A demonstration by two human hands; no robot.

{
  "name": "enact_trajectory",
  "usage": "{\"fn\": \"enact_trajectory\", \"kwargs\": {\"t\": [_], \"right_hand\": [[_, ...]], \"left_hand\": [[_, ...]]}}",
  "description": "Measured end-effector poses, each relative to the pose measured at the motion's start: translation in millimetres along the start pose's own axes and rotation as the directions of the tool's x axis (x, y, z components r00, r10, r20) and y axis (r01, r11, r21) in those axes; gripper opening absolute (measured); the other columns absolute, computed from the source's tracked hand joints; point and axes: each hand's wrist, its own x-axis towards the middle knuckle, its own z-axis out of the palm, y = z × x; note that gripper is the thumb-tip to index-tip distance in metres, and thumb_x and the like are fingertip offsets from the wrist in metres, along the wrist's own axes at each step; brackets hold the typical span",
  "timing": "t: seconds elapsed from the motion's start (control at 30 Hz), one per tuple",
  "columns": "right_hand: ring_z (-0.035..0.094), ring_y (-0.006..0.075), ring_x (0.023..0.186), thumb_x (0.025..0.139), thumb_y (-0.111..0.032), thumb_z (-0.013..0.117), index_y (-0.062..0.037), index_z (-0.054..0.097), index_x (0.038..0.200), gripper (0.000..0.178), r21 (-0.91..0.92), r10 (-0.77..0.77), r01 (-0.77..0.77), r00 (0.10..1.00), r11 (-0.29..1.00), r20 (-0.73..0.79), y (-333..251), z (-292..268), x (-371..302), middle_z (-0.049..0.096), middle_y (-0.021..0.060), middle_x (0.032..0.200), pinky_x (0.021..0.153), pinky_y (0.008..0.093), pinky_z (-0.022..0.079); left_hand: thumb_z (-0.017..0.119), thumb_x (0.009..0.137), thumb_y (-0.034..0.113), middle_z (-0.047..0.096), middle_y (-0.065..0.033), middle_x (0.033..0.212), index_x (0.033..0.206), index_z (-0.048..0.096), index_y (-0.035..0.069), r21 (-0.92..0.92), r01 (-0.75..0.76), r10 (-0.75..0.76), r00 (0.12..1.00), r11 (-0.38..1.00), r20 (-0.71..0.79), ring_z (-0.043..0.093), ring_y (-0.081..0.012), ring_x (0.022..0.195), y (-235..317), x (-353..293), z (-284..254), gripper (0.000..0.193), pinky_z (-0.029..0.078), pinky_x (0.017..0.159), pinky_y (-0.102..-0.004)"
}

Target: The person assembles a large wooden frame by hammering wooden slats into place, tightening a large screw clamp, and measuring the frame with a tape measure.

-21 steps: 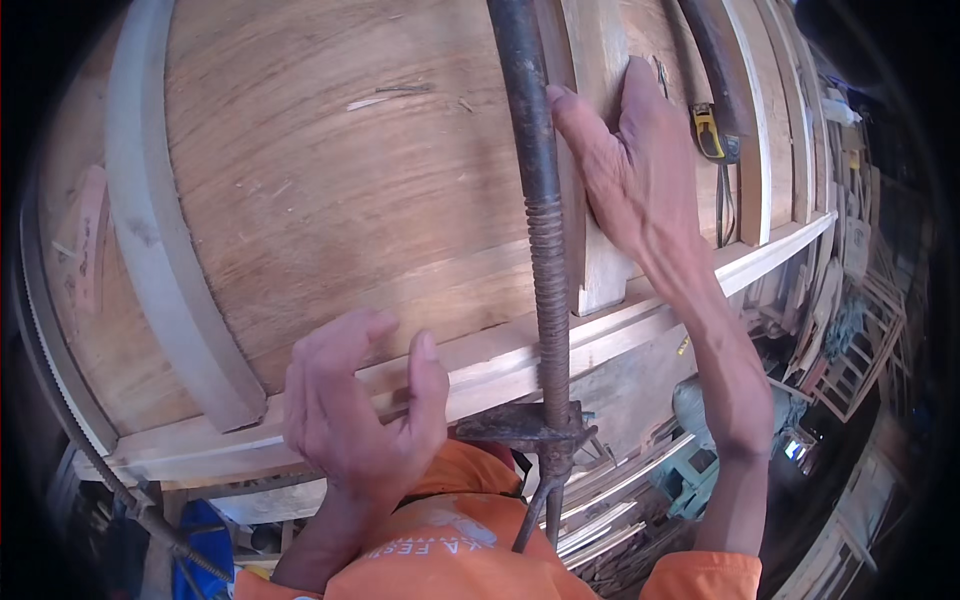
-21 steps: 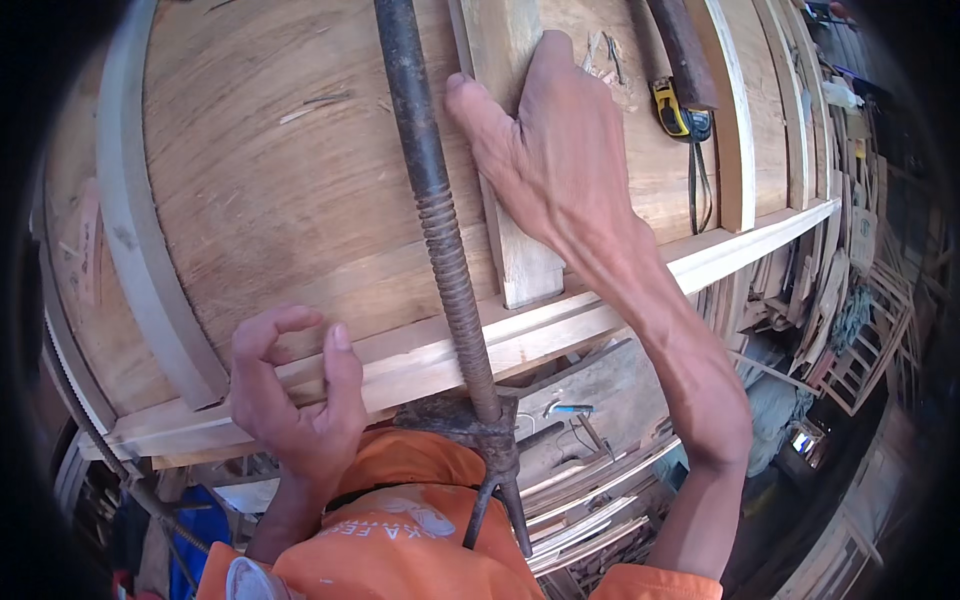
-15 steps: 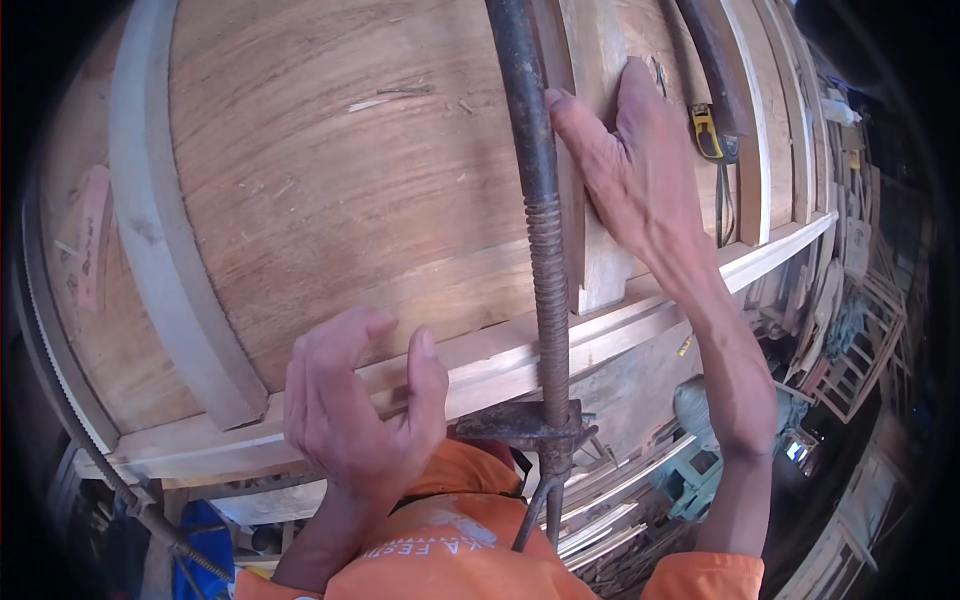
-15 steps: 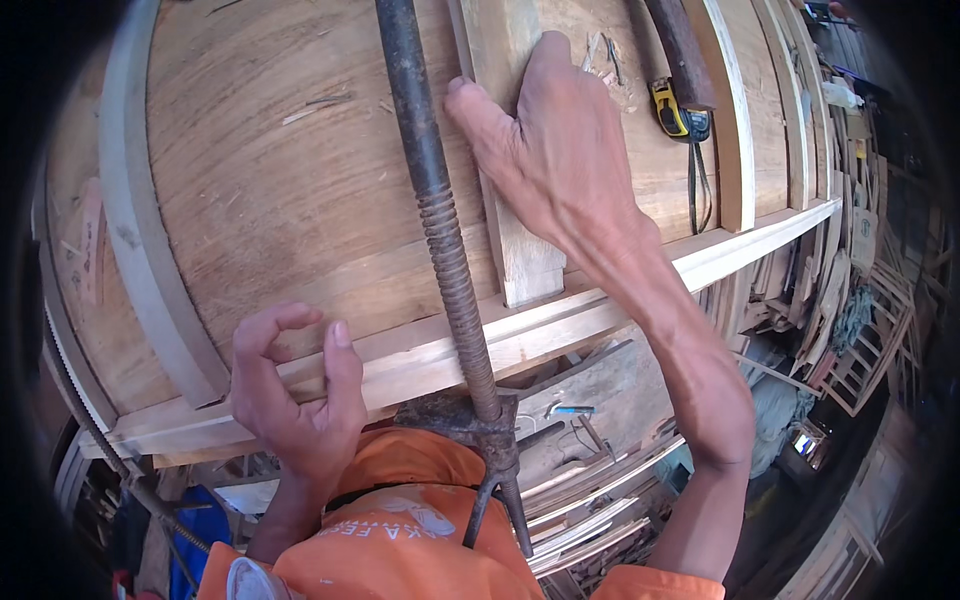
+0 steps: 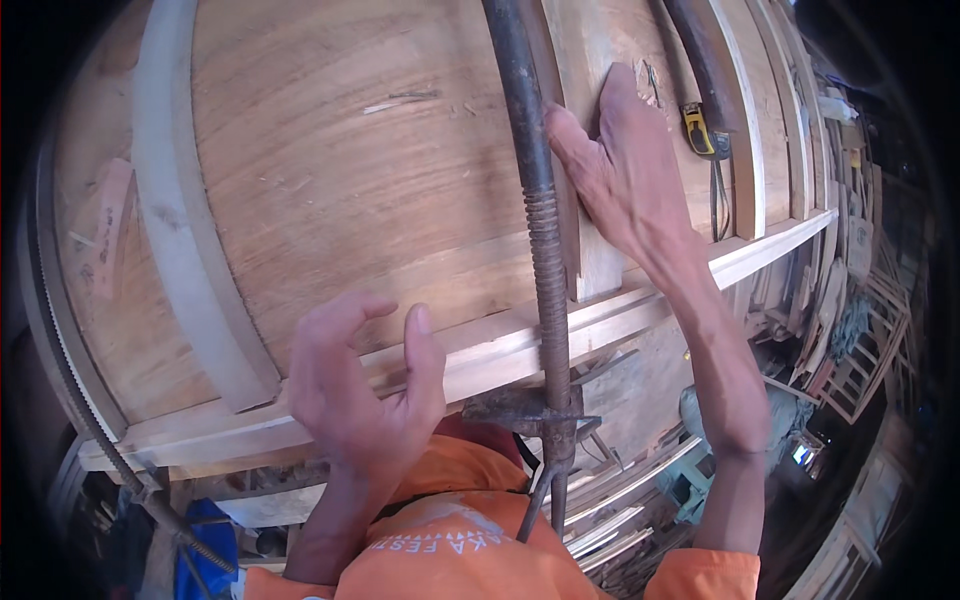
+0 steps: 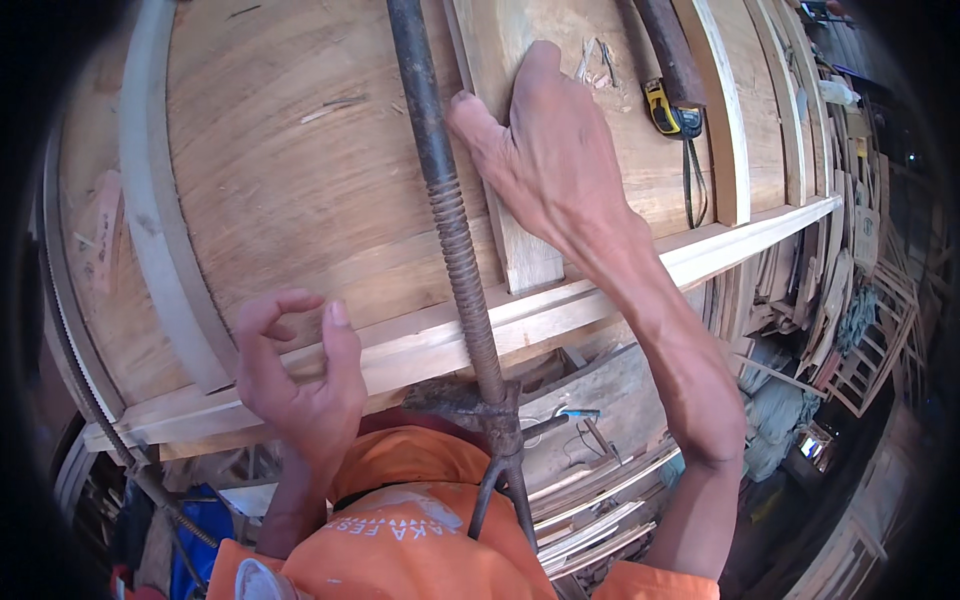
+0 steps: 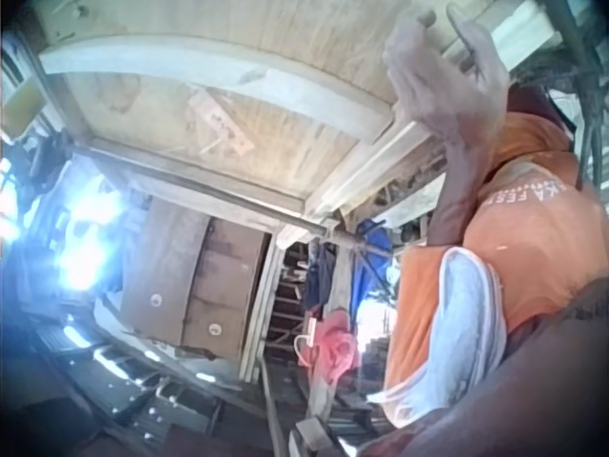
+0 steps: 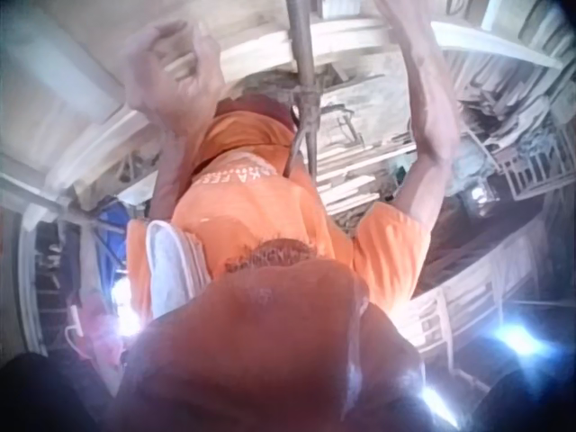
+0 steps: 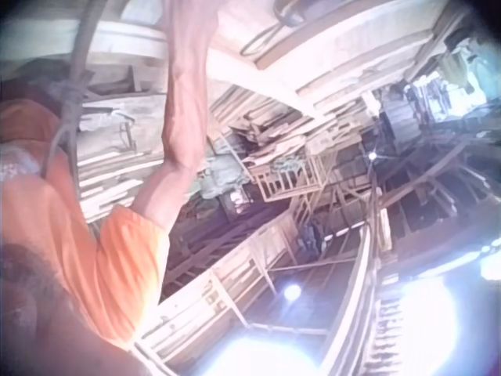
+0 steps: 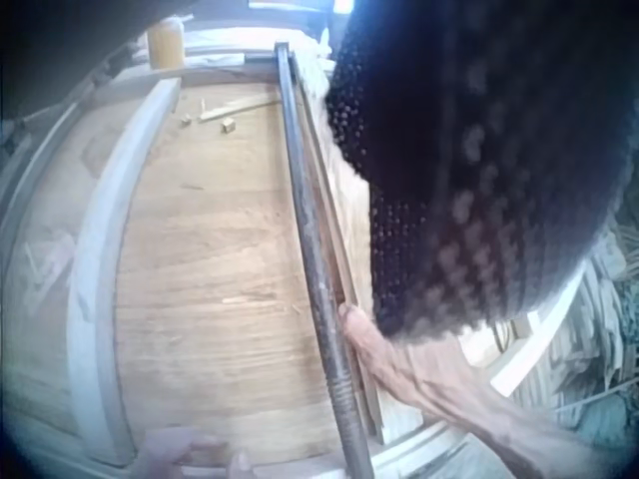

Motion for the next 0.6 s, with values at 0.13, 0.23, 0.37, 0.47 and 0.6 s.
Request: {"fn": "enact_trajectory", "kwargs": {"t": [0.13, 0.23, 0.37, 0.47, 0.6], "right_hand": [[0.065, 0.0493, 0.072, 0.097, -0.042, 0.065, 0.0111, 0.052, 0.099, 0.055, -0.096, -0.023, 0.017, 0.998, 0.995, -0.057, 0.2, -15.5, -9.2, 0.063, 0.0303, 0.073, 0.069, 0.0562, 0.053], [0.068, 0.0494, 0.089, 0.098, -0.044, 0.065, 0.0098, 0.053, 0.102, 0.055, -0.114, -0.006, 0.003, 1.000, 0.993, -0.031, -13.3, -7.6, -12.0, 0.065, 0.0346, 0.090, 0.079, 0.0567, 0.053], [0.065, 0.0497, 0.108, 0.101, -0.044, 0.061, 0.0103, 0.055, 0.117, 0.057, -0.128, -0.035, 0.033, 0.999, 0.991, -0.012, -12.3, -38.2, -6.5, 0.061, 0.0382, 0.115, 0.090, 0.0553, 0.053], [0.063, 0.0515, 0.111, 0.103, -0.046, 0.059, 0.0101, 0.052, 0.132, 0.063, 0.050, -0.074, 0.078, 0.995, 0.996, -0.073, -15.1, -44.4, 20.0, 0.060, 0.0382, 0.121, 0.095, 0.0554, 0.052], [0.065, 0.0529, 0.109, 0.103, -0.048, 0.057, 0.0051, 0.045, 0.151, 0.072, 0.090, -0.139, 0.167, 0.955, 0.982, -0.261, -28.9, -20.8, 93.4, 0.060, 0.0406, 0.121, 0.095, 0.0565, 0.053]], "left_hand": [[0.080, 0.086, 0.007, 0.070, -0.0111, 0.097, 0.105, 0.067, 0.004, 0.086, 0.006, -0.008, 1.000, 0.996, 0.018, 0.065, -0.0286, 0.083, 11.6, -3.0, -1.0, 0.023, 0.050, 0.074, -0.0408], [0.081, 0.085, 0.009, 0.070, -0.0125, 0.096, 0.106, 0.067, 0.003, 0.122, -0.074, 0.080, 0.995, 0.990, -0.050, 0.067, -0.0325, 0.086, 1.4, -0.9, -3.4, 0.026, 0.052, 0.076, -0.0437], [0.079, 0.086, 0.010, 0.069, -0.0135, 0.093, 0.105, 0.065, 0.003, 0.068, -0.028, 0.027, 1.000, 0.997, 0.005, 0.069, -0.0339, 0.088, 11.2, -2.0, -7.8, 0.025, 0.053, 0.078, -0.0453], [0.078, 0.088, 0.014, 0.070, -0.0136, 0.095, 0.105, 0.065, 0.003, 0.114, -0.019, 0.018, 1.000, 0.993, 0.014, 0.070, -0.0340, 0.089, 14.9, -6.6, -8.8, 0.024, 0.054, 0.079, -0.0447], [0.077, 0.090, 0.017, 0.071, -0.0142, 0.097, 0.107, 0.065, 0.003, 0.133, -0.001, 0.000, 1.000, 0.991, 0.004, 0.070, -0.0345, 0.091, 16.8, -10.1, -6.6, 0.025, 0.054, 0.080, -0.0450]]}}
